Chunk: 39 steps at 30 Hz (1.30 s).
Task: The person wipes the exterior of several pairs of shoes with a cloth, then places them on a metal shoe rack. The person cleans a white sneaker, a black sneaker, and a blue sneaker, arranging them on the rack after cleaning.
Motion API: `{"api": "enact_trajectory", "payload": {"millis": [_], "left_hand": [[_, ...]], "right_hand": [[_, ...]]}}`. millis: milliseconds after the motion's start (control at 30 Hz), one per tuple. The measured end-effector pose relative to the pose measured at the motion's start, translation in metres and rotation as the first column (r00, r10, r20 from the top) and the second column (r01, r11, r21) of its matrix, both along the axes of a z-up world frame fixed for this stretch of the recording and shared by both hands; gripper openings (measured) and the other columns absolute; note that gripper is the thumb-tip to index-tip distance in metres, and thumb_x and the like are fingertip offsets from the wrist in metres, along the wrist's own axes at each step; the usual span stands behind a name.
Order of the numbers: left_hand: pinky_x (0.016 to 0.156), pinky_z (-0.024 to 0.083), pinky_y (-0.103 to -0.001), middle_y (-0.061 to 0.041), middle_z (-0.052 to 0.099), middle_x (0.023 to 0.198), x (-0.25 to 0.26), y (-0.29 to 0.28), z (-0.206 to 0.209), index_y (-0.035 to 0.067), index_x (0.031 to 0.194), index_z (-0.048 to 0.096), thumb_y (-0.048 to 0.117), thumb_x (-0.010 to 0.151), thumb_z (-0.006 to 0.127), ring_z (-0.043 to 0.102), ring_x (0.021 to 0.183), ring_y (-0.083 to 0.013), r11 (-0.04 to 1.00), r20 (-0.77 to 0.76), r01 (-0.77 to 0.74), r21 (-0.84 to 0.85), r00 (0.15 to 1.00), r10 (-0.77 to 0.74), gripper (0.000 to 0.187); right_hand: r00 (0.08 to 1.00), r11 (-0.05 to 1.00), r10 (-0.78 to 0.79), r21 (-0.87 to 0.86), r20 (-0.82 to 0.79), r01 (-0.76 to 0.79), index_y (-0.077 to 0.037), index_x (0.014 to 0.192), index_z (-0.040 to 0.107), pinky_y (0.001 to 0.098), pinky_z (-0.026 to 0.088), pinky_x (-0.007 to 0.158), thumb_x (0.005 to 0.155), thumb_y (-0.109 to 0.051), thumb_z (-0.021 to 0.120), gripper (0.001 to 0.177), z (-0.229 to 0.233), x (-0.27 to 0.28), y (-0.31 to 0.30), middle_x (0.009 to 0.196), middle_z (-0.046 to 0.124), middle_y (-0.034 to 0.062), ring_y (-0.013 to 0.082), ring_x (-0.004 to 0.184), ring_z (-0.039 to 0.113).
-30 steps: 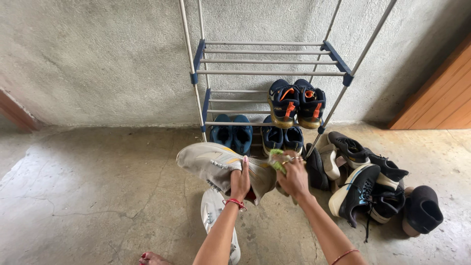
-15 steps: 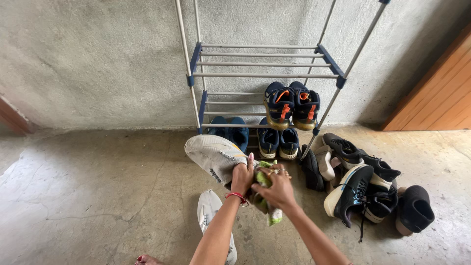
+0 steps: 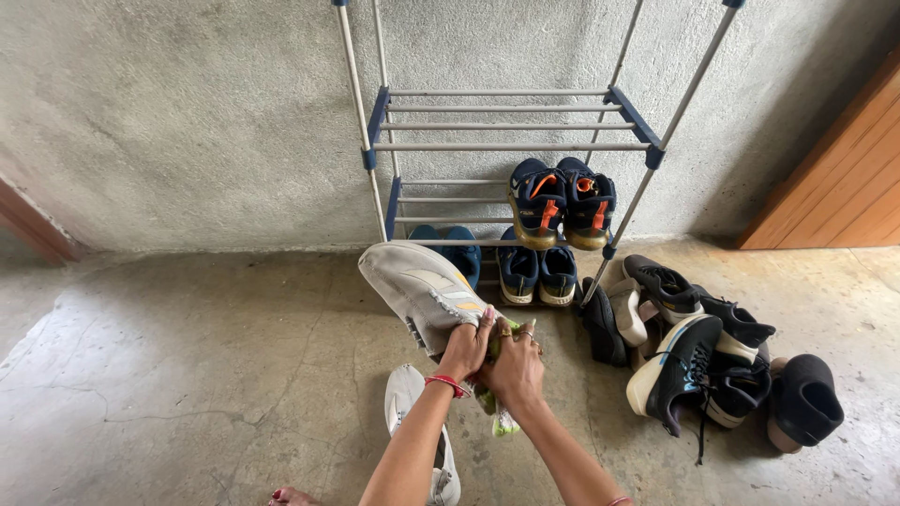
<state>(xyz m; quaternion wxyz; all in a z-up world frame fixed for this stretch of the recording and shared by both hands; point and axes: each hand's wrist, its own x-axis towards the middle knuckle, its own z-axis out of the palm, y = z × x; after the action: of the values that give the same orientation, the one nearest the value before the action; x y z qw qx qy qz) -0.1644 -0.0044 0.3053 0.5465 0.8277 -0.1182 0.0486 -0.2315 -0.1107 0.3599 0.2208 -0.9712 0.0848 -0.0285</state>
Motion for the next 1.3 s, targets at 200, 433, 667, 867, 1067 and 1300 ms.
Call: {"api": "enact_trajectory", "payload": {"millis": [200,433,667,867,1067,1300], "left_hand": [[0.081,0.049,-0.048,-0.034,0.067,0.087,0.001,0.01,-0.003,-0.012,0.088,0.071,0.07,0.102,0.029,0.066,0.089,-0.0484,0.989,-0.096,0.027,0.142,0.995,-0.014,0.093],[0.081,0.061,-0.03,-0.016,0.08,0.098,-0.003,0.009,0.047,0.005,0.116,0.074,0.067,0.098,0.017,0.079,0.091,-0.0224,0.987,-0.072,0.148,-0.06,0.986,-0.152,0.086],[0.088,0.06,-0.03,-0.014,0.08,0.103,0.005,0.016,0.071,-0.002,0.112,0.075,0.062,0.104,0.025,0.078,0.099,-0.0211,0.974,0.073,0.072,-0.215,0.996,-0.057,0.082],[0.088,0.058,-0.031,-0.014,0.08,0.104,0.034,0.024,0.073,-0.002,0.111,0.076,0.059,0.104,0.027,0.077,0.1,-0.0212,0.933,0.078,0.052,-0.357,0.997,-0.025,0.079],[0.091,0.058,-0.032,-0.015,0.08,0.104,0.067,0.041,0.069,-0.004,0.11,0.076,0.058,0.106,0.029,0.077,0.1,-0.0221,0.893,0.053,0.029,-0.449,0.999,-0.005,0.078],[0.094,0.058,-0.033,-0.015,0.08,0.104,0.116,0.071,0.053,-0.004,0.109,0.076,0.058,0.105,0.028,0.077,0.103,-0.023,0.897,-0.015,-0.038,-0.44,0.999,0.035,0.078]], "right_hand": [[0.997,0.998,0.067,-0.016,0.044,-0.066,0.005,0.102,0.072,0.0403,0.067,0.062,0.081,-0.004,0.073,0.024,-0.046,0.027,-0.019,0.103,0.068,0.0209,0.0303,0.073,0.075],[0.978,0.819,-0.199,0.536,-0.069,0.205,-0.007,0.109,0.078,0.0374,0.061,0.067,0.082,-0.009,0.071,0.028,-0.067,0.052,-0.06,0.093,0.077,0.0148,0.0213,0.07,0.073],[0.964,0.579,-0.224,0.776,-0.146,0.252,-0.003,0.11,0.078,0.0391,0.058,0.056,0.083,-0.001,0.064,0.03,-0.104,0.055,-0.09,0.092,0.077,0.0213,0.026,0.063,0.067],[0.962,0.577,-0.22,0.817,0.161,-0.005,-0.004,0.108,0.078,0.0252,0.054,0.057,0.084,0.0,0.068,0.026,-0.044,0.086,-0.094,0.09,0.077,0.0074,0.0092,0.063,0.064],[0.922,0.549,-0.149,0.806,0.357,-0.223,-0.003,0.114,0.078,0.0219,0.036,0.055,0.087,0.005,0.064,0.032,-0.014,0.145,-0.071,0.079,0.065,0.0003,0.006,0.062,0.048],[0.813,0.644,-0.115,0.666,0.571,-0.377,0.001,0.108,0.076,0.0197,0.048,0.08,0.083,0.006,0.06,0.03,-0.023,0.236,-0.029,0.097,0.072,-0.0015,0.0039,0.086,0.06]]}}
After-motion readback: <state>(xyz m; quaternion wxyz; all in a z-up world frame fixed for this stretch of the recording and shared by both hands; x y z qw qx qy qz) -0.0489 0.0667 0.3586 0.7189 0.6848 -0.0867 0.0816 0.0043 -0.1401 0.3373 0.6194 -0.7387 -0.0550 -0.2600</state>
